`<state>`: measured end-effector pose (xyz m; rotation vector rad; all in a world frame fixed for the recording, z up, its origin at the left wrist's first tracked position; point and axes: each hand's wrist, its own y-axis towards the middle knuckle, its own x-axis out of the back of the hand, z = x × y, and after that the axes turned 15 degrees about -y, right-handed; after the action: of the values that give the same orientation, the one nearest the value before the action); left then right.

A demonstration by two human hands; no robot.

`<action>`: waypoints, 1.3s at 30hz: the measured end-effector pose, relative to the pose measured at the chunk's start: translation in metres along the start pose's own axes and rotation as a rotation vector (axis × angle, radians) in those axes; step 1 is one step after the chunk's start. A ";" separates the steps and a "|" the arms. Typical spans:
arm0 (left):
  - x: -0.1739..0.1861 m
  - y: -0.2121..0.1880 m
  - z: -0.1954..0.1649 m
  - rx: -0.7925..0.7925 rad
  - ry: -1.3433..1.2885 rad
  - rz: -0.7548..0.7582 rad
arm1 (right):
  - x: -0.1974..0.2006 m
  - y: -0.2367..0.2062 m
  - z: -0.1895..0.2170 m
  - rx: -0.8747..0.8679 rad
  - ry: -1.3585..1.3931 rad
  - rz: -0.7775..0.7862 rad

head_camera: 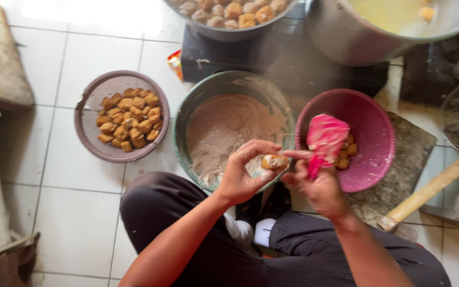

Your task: The person sits on the floor and coats fried tofu cubes with batter, using a spatula to spread batter over each piece held in one hand, then drops the coated pieces into a pot of hot oil. Pieces are taken one at a time from a pink bowl and turned while being coated.

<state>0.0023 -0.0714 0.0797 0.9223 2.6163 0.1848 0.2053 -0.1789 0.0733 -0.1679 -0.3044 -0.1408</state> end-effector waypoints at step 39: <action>-0.010 -0.001 0.033 0.384 -0.068 -0.247 | 0.113 0.074 -0.241 -0.594 -0.966 -0.446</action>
<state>0.0219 -0.0784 0.0516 0.6909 2.7192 -0.4170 0.3927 -0.1637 -0.1295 -0.7634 -1.2651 -0.5964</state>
